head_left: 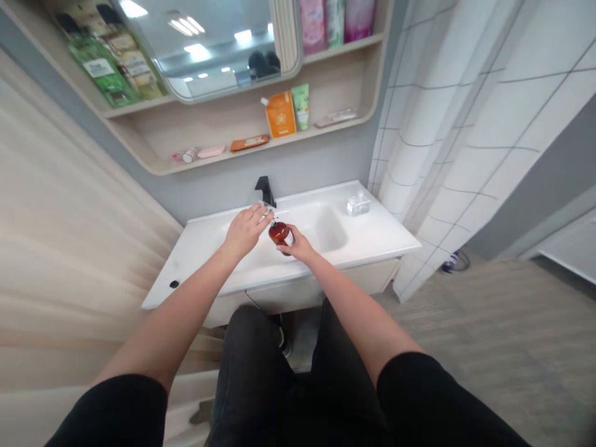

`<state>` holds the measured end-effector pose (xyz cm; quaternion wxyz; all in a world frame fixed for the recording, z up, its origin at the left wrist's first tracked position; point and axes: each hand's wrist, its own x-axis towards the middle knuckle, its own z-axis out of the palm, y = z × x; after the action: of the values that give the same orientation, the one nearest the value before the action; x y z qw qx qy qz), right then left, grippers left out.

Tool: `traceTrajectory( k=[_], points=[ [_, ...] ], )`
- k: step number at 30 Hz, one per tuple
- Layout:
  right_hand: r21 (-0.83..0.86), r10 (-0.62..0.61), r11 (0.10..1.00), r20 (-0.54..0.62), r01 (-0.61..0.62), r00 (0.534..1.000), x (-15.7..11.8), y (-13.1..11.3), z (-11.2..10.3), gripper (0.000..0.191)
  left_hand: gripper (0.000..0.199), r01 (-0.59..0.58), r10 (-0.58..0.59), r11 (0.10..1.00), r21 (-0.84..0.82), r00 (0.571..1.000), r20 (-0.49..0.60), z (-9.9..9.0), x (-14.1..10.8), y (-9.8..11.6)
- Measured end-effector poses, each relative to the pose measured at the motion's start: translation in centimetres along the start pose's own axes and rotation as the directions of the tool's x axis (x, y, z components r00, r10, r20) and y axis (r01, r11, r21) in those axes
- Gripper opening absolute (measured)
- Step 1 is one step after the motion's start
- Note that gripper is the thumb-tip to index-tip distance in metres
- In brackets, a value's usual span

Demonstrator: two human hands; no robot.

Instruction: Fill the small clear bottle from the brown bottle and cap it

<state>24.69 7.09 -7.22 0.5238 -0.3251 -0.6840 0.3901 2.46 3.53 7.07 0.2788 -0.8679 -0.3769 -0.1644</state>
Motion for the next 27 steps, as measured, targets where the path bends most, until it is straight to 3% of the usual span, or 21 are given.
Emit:
traceTrajectory(
  k=[20, 27],
  points=[
    [0.025, 0.001, 1.000, -0.024, 0.000, 1.000, -0.2, -0.7, -0.2, 0.099, 0.047, -0.130, 0.134, 0.989, -0.065, 0.988, 0.071, -2.4, 3.1, -0.4],
    [0.049, 0.004, 0.999, -0.035, -0.002, 0.999, -0.3, -0.9, -0.3, 0.102, 0.044, -0.224, 0.225, 0.974, -0.020, 0.965, 0.135, -3.1, 4.7, -0.6]
  ],
)
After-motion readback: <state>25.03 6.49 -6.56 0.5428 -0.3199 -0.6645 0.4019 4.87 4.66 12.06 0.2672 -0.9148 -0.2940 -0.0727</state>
